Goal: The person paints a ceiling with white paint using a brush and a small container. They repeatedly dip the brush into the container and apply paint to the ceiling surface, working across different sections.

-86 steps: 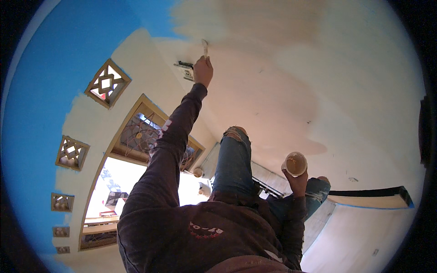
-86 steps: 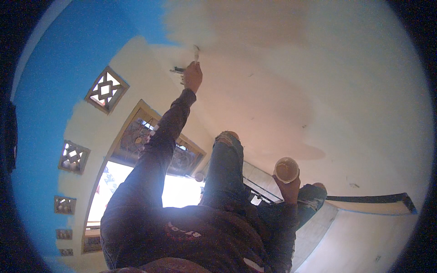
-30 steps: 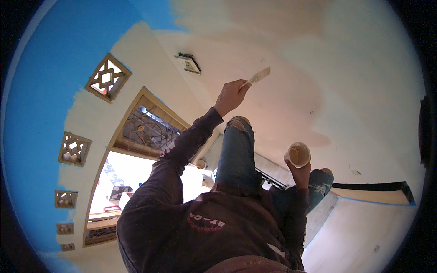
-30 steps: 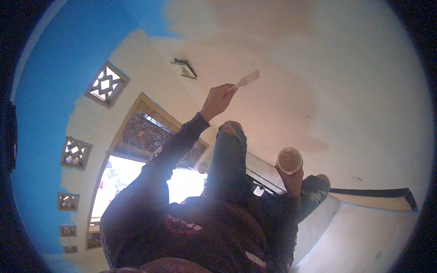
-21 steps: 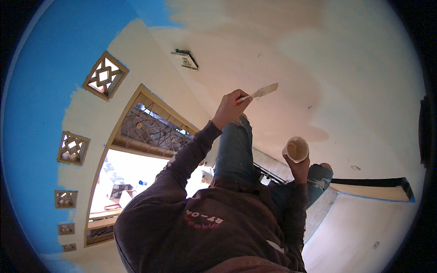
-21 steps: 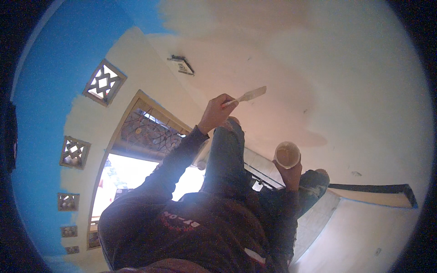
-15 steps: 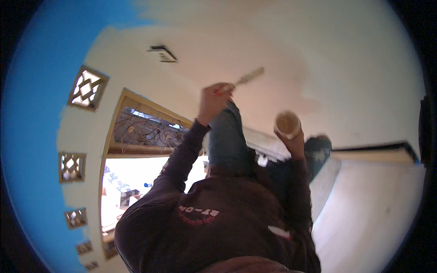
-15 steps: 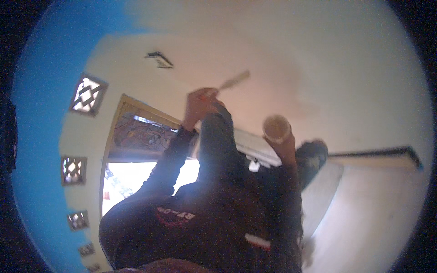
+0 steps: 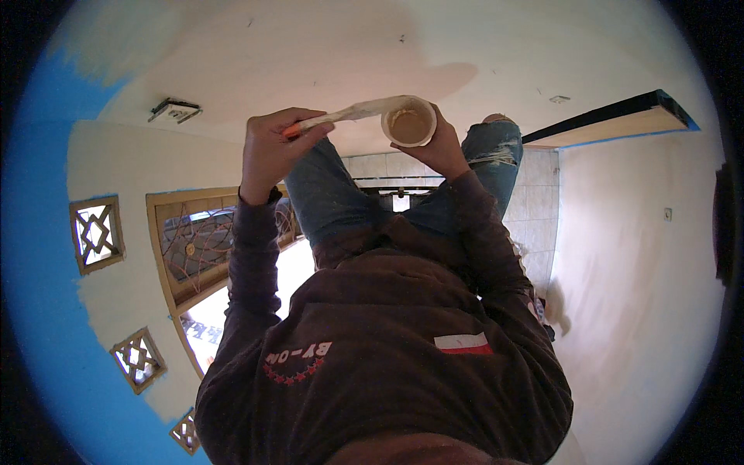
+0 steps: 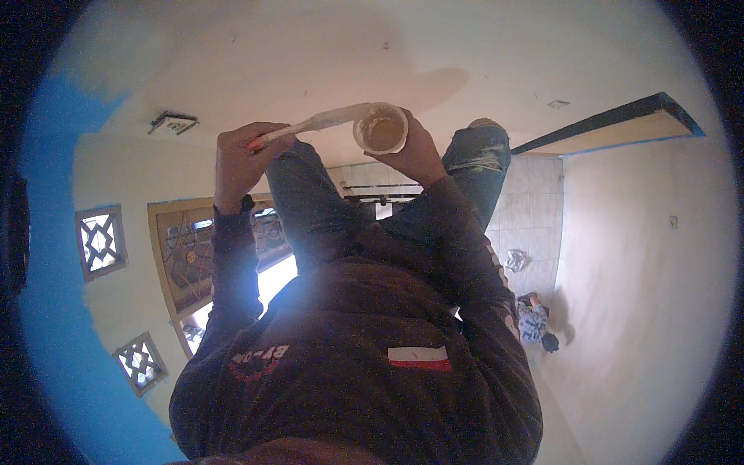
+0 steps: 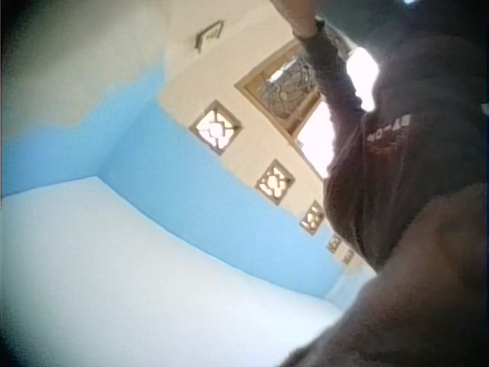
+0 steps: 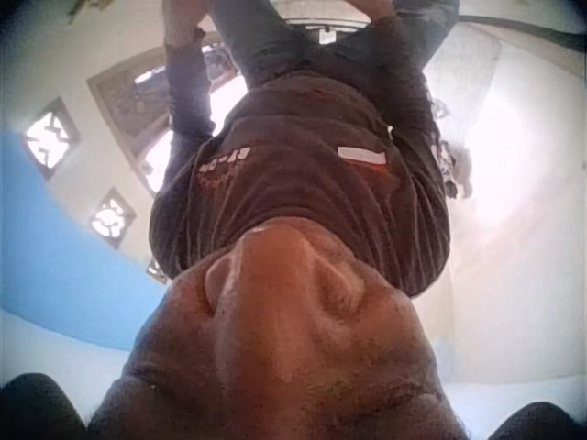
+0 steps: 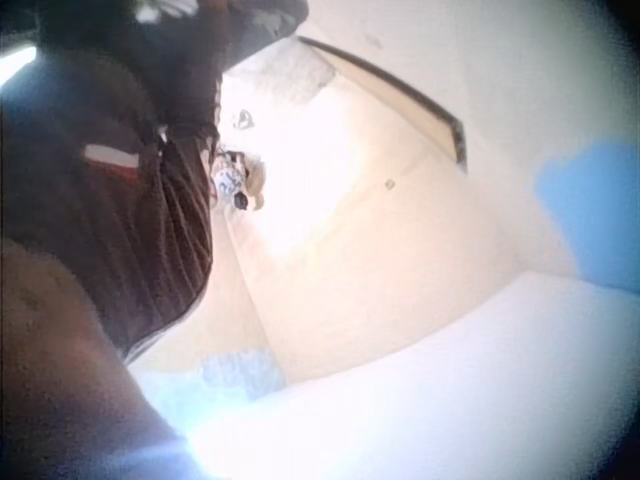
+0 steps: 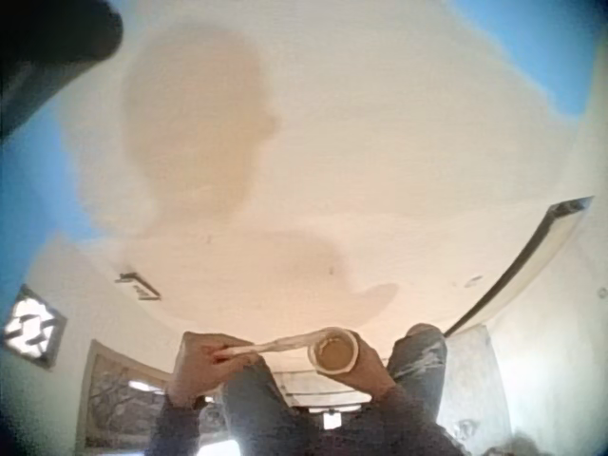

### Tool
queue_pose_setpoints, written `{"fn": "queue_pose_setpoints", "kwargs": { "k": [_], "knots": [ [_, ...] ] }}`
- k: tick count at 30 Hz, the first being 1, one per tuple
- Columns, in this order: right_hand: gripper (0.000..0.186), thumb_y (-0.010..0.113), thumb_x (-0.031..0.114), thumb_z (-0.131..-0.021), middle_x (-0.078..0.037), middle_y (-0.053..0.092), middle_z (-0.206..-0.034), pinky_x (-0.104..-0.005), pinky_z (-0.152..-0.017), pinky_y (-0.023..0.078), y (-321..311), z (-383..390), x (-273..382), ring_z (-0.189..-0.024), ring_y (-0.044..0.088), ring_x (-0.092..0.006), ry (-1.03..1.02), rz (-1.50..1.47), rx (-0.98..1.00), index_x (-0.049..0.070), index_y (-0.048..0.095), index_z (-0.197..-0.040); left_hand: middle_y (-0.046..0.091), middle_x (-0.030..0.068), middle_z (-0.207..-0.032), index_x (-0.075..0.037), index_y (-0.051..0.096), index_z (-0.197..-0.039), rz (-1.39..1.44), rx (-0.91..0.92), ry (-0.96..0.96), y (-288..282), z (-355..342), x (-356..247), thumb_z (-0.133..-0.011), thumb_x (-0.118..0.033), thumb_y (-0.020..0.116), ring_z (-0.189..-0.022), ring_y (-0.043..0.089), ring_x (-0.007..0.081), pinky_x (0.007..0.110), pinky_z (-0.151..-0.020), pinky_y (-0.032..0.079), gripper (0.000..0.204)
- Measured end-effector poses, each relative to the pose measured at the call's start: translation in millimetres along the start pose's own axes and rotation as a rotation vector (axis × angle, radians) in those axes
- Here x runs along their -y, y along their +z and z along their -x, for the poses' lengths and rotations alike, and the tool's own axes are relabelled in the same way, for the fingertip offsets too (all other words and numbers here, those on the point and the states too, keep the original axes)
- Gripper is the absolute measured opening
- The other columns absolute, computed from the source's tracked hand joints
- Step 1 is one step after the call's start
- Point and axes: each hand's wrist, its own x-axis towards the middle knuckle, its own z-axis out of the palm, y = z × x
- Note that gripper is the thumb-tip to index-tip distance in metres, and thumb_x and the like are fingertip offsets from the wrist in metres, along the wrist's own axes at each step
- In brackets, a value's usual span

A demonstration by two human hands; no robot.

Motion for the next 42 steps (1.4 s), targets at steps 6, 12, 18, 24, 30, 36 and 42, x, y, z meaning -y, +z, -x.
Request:
{"fn": "queue_pose_setpoints", "kwargs": {
  "k": [6,12,18,24,30,36,42],
  "knots": [
    [0.076,0.09,0.03,-0.07,-0.014,0.062,-0.127,-0.0411,-0.101,0.05,-0.2,-2.9,7.4,-0.118,0.061,-0.0291,-0.004,0.052,0.053,0.007,0.053,-0.132,0.073,0.0067,-0.08,-0.01,0.075,-0.094,-0.395,0.22,0.293,20.5,-31.0,-22.6,-0.088,-0.029,0.072,-0.068,0.07,0.0215,0.033,-0.062,0.054,0.02],
    [0.08,0.089,0.037,-0.069,-0.014,0.062,-0.127,-0.0427,-0.099,0.05,5.8,-2.6,-10.7,-0.118,0.059,-0.0329,-0.024,0.118,0.057,0.008,0.052,-0.134,0.068,0.0065,-0.076,-0.013,0.07,-0.09,-0.637,0.305,0.411,52.8,-53.5,-22.9,-0.088,-0.031,0.068,-0.071,0.067,0.0282,0.041,-0.064,0.052,0.018],
    [0.082,0.089,0.039,-0.069,-0.014,0.061,-0.129,-0.0454,-0.099,0.049,3.7,2.8,-4.2,-0.119,0.058,-0.0339,-0.032,0.209,0.059,0.009,0.051,-0.135,0.068,0.007,-0.08,-0.014,0.069,-0.093,-0.63,0.324,0.494,80.4,-63.1,-5.0,-0.087,-0.03,0.067,-0.077,0.068,0.0287,0.041,-0.068,0.054,0.017],
    [0.082,0.089,0.04,-0.069,-0.014,0.06,-0.13,-0.0451,-0.099,0.05,5.8,4.4,-8.0,-0.12,0.058,-0.0346,-0.046,0.215,0.057,0.009,0.051,-0.135,0.069,0.0077,-0.082,-0.015,0.07,-0.097,-0.673,0.364,0.502,105.9,-65.4,11.0,-0.086,-0.029,0.067,-0.08,0.068,0.0289,0.042,-0.07,0.054,0.018],
    [0.083,0.088,0.04,-0.07,-0.014,0.061,-0.128,-0.0449,-0.099,0.05,4.9,3.5,-5.2,-0.119,0.058,-0.0346,-0.044,0.22,0.087,0.009,0.05,-0.136,0.07,0.0091,-0.08,-0.012,0.071,-0.091,-0.644,0.322,0.492,97.3,-64.5,7.9,-0.086,-0.029,0.067,-0.077,0.069,0.0293,0.042,-0.066,0.055,0.018],
    [0.084,0.089,0.041,-0.069,-0.014,0.062,-0.126,-0.0443,-0.099,0.05,3.9,3.0,-12.2,-0.118,0.059,-0.0346,-0.038,0.199,0.086,0.008,0.049,-0.135,0.067,0.0103,-0.077,-0.011,0.069,-0.087,-0.62,0.368,0.354,72.7,-61.6,-8.8,-0.087,-0.033,0.067,-0.076,0.067,0.032,0.044,-0.067,0.053,0.022],
    [0.085,0.09,0.04,-0.069,-0.015,0.061,-0.126,-0.0426,-0.099,0.05,4.1,0.1,-21.6,-0.118,0.06,-0.0337,-0.051,0.116,0.075,0.005,0.048,-0.135,0.068,0.0118,-0.077,-0.007,0.074,-0.087,-0.455,0.242,0.373,56.3,-59.6,-2.3,-0.086,-0.034,0.071,-0.072,0.066,0.0315,0.041,-0.067,0.053,0.027]
  ]
}}
